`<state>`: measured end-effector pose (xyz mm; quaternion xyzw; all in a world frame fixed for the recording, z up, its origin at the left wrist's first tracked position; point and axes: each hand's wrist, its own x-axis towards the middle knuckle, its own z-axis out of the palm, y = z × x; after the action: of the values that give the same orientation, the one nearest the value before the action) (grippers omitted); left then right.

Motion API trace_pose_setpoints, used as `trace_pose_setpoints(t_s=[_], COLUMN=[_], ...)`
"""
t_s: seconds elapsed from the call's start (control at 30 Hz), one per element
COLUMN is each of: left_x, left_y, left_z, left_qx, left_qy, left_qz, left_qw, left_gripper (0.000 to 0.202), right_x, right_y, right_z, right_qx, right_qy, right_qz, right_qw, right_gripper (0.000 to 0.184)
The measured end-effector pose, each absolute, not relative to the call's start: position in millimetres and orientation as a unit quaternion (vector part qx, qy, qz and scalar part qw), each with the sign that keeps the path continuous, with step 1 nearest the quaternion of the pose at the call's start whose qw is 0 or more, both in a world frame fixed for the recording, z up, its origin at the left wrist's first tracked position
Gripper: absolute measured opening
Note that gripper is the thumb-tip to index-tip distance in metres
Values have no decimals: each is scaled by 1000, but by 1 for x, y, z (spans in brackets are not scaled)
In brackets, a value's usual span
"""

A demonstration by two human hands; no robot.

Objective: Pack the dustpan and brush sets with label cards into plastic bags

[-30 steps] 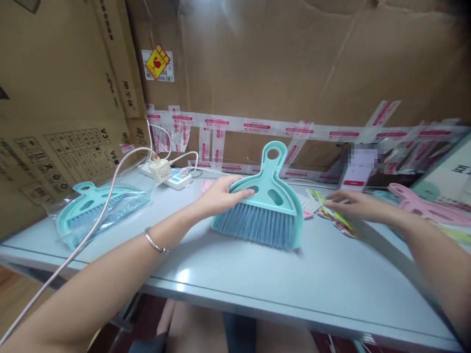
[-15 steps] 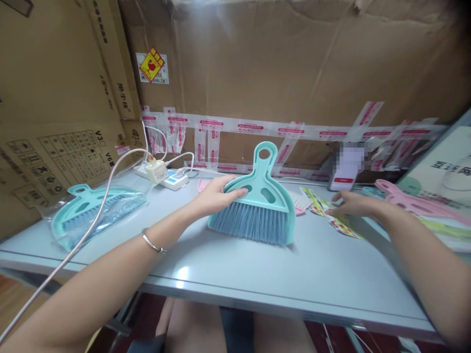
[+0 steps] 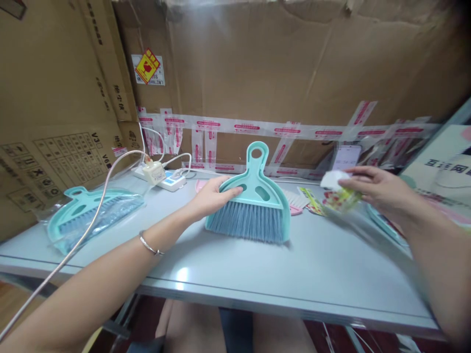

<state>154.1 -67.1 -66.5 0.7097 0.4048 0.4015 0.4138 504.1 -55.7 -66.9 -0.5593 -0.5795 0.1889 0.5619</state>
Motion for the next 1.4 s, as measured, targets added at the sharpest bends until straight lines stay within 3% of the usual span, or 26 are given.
trace_pose_setpoints(t_s=[0.07, 0.17, 0.23, 0.33, 0.4, 0.63, 0.73, 0.87, 1.07, 1.17, 1.4], left_x=[158, 165, 169, 173, 174, 174, 174, 170, 163, 161, 163], left_y=[-69, -73, -74, -77, -79, -83, -81, -77, -72, -70, -70], left_z=[-67, -71, -75, -78, -78, -73, -75, -77, -73, -73, -77], left_qx=[672, 593, 542, 506, 497, 599, 638, 650, 659, 656, 654], left_qy=[414, 424, 421, 385, 367, 318, 322, 340, 331, 350, 370], left_qz=[426, 458, 465, 464, 467, 427, 420, 419, 415, 405, 383], left_qw=[443, 509, 559, 617, 632, 598, 559, 535, 533, 532, 537], left_gripper=[31, 32, 33, 32, 31, 43, 52, 54, 55, 60, 55], right_x=[465, 402, 370, 346, 343, 343, 343, 355, 390, 401, 398], right_y=[-76, -106, -117, -118, -111, -99, -99, -103, -108, -108, -98], right_z=[-52, -45, -51, -66, -75, -86, -87, -74, -25, -6, -1], right_qx=[-504, -438, -394, -421, -454, -476, -481, -491, -503, -460, -505], right_qy=[-470, -463, -535, -639, -666, -676, -674, -705, -828, -862, -787], right_qz=[296, 338, 346, 319, 288, 144, 157, 213, 88, 79, 334], right_qw=[661, 692, 663, 558, 517, 544, 538, 465, 232, 198, 116], right_gripper=[33, 46, 49, 21, 17, 18, 20, 29, 39, 38, 33])
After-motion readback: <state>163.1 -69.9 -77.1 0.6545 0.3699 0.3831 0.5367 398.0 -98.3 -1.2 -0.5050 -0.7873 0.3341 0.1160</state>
